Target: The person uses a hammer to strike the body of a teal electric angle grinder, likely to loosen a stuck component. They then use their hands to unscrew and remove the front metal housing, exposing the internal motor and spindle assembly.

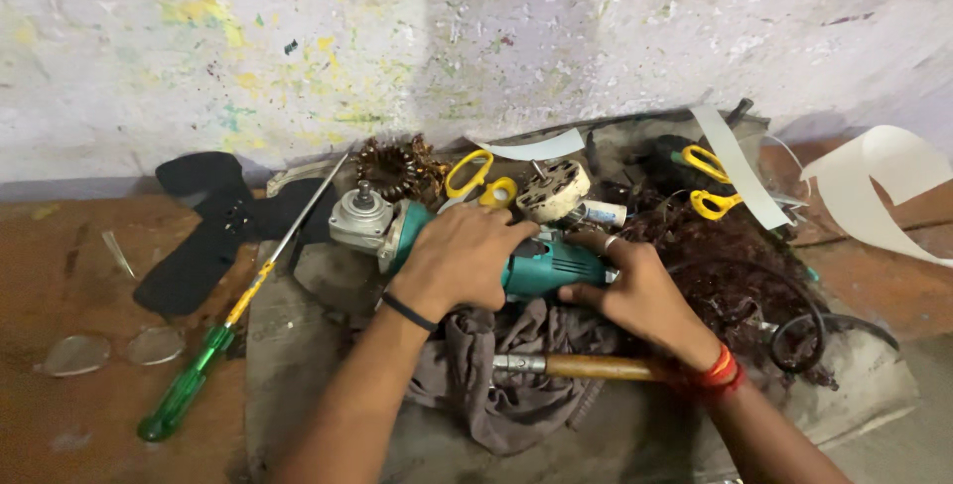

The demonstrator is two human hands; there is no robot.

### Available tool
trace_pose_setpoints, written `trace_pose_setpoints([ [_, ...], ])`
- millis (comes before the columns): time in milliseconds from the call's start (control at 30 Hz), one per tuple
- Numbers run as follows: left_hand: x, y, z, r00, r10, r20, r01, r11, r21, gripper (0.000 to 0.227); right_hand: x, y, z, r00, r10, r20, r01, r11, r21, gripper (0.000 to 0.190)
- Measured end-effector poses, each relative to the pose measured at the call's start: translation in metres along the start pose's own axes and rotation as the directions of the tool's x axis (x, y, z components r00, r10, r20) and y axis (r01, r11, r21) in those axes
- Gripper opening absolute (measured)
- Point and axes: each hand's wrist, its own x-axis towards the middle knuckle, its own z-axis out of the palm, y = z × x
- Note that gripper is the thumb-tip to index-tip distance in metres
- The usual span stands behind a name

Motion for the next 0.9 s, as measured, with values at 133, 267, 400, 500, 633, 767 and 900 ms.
trace_pose_setpoints([
  [133, -0.001, 0.002, -0.004, 0.999, -0.026, -0.02, 0.028, 0.998, 0.063, 0.078, 0.007, 0.02, 0.006, 0.995, -0.063, -0.075, 0.079, 0.968, 0.237, 0.058],
  [267, 0.001, -0.002, -0.01, 0.999, -0.025, -0.038, 0.028, 0.996, 0.087, 0.075, 0.018, 0.011, -0.002, 0.968, 0.252, 0.012, -0.233, 0.876, 0.423, 0.058],
  [400, 0.002, -0.007, -0.018, 0.995, -0.025, -0.097, 0.027, 0.999, 0.023, 0.078, 0.031, -0.015, -0.019, 0.978, 0.201, -0.057, -0.178, 0.943, 0.28, 0.062],
  [500, 0.002, -0.008, -0.023, 0.983, -0.002, -0.186, 0.005, 1.0, 0.013, 0.081, 0.043, -0.03, -0.031, 0.99, 0.123, -0.071, -0.11, 0.981, 0.162, 0.064],
  [633, -0.001, -0.009, -0.025, 0.971, -0.047, -0.233, 0.047, 0.999, -0.007, 0.077, 0.05, -0.047, -0.036, 0.979, 0.195, -0.052, -0.192, 0.98, 0.056, 0.051],
  [767, -0.003, -0.008, -0.021, 0.941, -0.035, -0.336, 0.031, 0.999, -0.017, 0.073, 0.035, -0.063, -0.038, 0.978, 0.092, -0.187, -0.102, 0.994, -0.045, 0.041],
  [900, -0.006, -0.013, -0.024, 0.909, -0.02, -0.417, -0.001, 0.999, -0.05, 0.068, -0.039, -0.062, -0.042, 0.923, 0.08, -0.376, -0.109, 0.992, -0.057, 0.028],
])
